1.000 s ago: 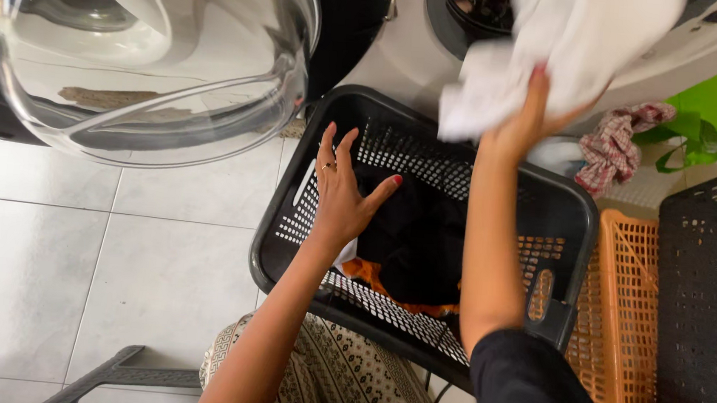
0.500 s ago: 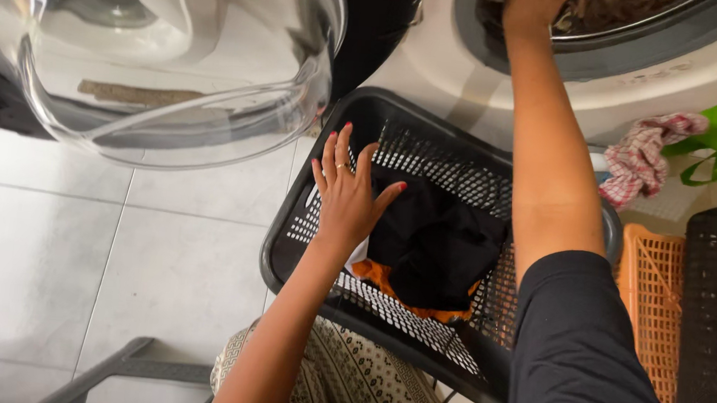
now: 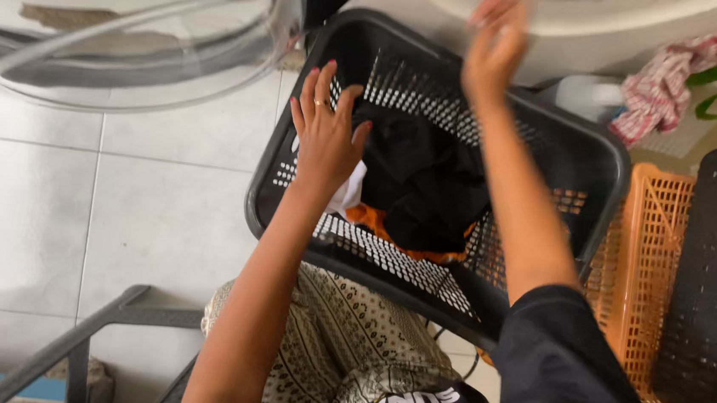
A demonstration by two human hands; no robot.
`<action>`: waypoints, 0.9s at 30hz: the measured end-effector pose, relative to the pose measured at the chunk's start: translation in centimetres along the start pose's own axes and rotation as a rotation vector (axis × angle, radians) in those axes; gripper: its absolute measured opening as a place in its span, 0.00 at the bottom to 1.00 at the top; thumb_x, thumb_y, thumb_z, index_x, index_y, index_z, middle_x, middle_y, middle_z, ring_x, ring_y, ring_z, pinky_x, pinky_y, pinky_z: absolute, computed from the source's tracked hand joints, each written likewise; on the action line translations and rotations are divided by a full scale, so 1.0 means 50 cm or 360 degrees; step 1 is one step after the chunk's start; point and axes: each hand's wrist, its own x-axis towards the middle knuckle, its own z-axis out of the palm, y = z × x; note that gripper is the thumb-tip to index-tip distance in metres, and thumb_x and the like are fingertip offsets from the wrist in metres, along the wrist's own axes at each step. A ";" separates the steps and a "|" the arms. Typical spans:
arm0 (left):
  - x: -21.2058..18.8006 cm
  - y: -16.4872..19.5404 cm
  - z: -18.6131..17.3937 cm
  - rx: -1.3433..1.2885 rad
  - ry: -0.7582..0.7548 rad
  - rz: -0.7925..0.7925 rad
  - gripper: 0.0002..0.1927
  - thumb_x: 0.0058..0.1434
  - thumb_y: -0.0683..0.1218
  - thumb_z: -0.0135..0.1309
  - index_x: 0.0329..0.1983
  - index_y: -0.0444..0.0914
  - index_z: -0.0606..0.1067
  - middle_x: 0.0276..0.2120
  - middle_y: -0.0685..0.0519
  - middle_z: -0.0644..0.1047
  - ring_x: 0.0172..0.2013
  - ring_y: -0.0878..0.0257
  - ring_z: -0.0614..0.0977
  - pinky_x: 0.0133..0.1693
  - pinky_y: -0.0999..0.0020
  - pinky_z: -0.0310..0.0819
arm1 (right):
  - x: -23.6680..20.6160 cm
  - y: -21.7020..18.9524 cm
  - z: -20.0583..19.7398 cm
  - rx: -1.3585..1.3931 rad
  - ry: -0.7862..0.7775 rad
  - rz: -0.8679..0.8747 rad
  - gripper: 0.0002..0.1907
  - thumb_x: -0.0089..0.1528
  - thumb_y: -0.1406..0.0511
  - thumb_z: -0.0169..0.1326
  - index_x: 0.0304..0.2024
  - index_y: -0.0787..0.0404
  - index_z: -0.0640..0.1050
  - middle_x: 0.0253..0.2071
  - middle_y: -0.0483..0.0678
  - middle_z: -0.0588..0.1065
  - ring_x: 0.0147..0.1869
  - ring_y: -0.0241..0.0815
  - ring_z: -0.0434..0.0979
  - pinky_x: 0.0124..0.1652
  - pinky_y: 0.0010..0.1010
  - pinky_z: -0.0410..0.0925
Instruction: The person sits on the floor of a laundry area, takes garments one at a time from a black plastic basket, and loads them into the drum of a front-loading washing machine. After emptying the basket, the person picks up a shoe and scrubs its sole with a brush.
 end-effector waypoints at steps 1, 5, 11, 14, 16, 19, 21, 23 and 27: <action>0.000 -0.006 0.005 0.0016 0.0009 -0.0006 0.32 0.56 0.47 0.69 0.62 0.45 0.70 0.74 0.47 0.53 0.74 0.42 0.52 0.67 0.30 0.48 | -0.086 -0.030 0.012 0.0109 -0.0353 -0.0004 0.09 0.67 0.75 0.39 0.32 0.66 0.68 0.31 0.53 0.73 0.35 0.49 0.76 0.41 0.37 0.72; -0.007 -0.015 0.022 -0.0005 -0.0086 -0.0036 0.33 0.54 0.47 0.70 0.62 0.44 0.69 0.73 0.45 0.53 0.73 0.41 0.51 0.65 0.28 0.48 | -0.385 -0.083 0.067 -0.0207 -0.1888 0.0186 0.24 0.52 0.67 0.64 0.52 0.63 0.82 0.67 0.66 0.62 0.69 0.67 0.58 0.64 0.51 0.56; -0.018 -0.011 0.026 0.0088 -0.0391 -0.0034 0.37 0.50 0.44 0.70 0.63 0.46 0.67 0.73 0.46 0.53 0.73 0.42 0.51 0.66 0.31 0.50 | -0.500 -0.095 0.146 -0.0116 -0.1500 0.1023 0.37 0.52 0.64 0.65 0.62 0.70 0.71 0.64 0.63 0.67 0.66 0.59 0.65 0.57 0.49 0.64; -0.014 -0.019 0.005 0.0168 -0.0700 -0.0053 0.51 0.42 0.42 0.71 0.71 0.46 0.61 0.74 0.42 0.52 0.72 0.39 0.53 0.64 0.32 0.53 | -0.441 -0.076 0.122 0.0489 -0.1269 0.1496 0.13 0.62 0.69 0.55 0.49 0.65 0.81 0.43 0.50 0.83 0.48 0.38 0.81 0.46 0.31 0.73; 0.001 -0.021 -0.014 0.0071 -0.0852 -0.0153 0.57 0.38 0.44 0.74 0.72 0.46 0.58 0.70 0.38 0.58 0.68 0.34 0.59 0.59 0.33 0.58 | -0.360 -0.059 0.071 0.1143 -0.1436 0.1708 0.12 0.58 0.72 0.62 0.45 0.67 0.81 0.39 0.46 0.81 0.42 0.34 0.81 0.45 0.26 0.73; 0.021 -0.014 -0.045 -0.0290 -0.0973 -0.0244 0.36 0.58 0.49 0.68 0.66 0.47 0.63 0.53 0.42 0.78 0.57 0.42 0.79 0.56 0.47 0.74 | -0.250 -0.028 -0.006 0.1685 -0.1202 0.1582 0.16 0.62 0.70 0.60 0.52 0.63 0.77 0.51 0.47 0.78 0.52 0.39 0.81 0.56 0.30 0.75; 0.023 -0.003 -0.062 -0.0112 -0.0843 -0.0291 0.37 0.51 0.49 0.71 0.61 0.48 0.64 0.47 0.44 0.78 0.48 0.41 0.81 0.47 0.47 0.75 | -0.233 -0.021 -0.020 0.1146 -0.0754 0.1668 0.16 0.66 0.66 0.60 0.55 0.63 0.77 0.54 0.54 0.77 0.53 0.48 0.82 0.51 0.36 0.75; 0.021 0.004 -0.069 -0.0027 -0.0661 -0.0293 0.37 0.48 0.47 0.71 0.59 0.48 0.64 0.45 0.44 0.78 0.44 0.40 0.81 0.42 0.47 0.75 | -0.270 -0.026 -0.014 0.0258 -0.0778 0.1328 0.24 0.61 0.63 0.64 0.58 0.60 0.74 0.58 0.59 0.73 0.56 0.58 0.78 0.52 0.43 0.72; 0.003 -0.013 -0.056 -0.0087 -0.0481 -0.0210 0.31 0.55 0.48 0.70 0.57 0.42 0.65 0.47 0.43 0.78 0.46 0.40 0.81 0.45 0.47 0.75 | -0.425 -0.049 0.001 -0.1440 -0.1447 0.0660 0.33 0.50 0.63 0.68 0.57 0.54 0.72 0.58 0.62 0.68 0.59 0.64 0.71 0.55 0.49 0.68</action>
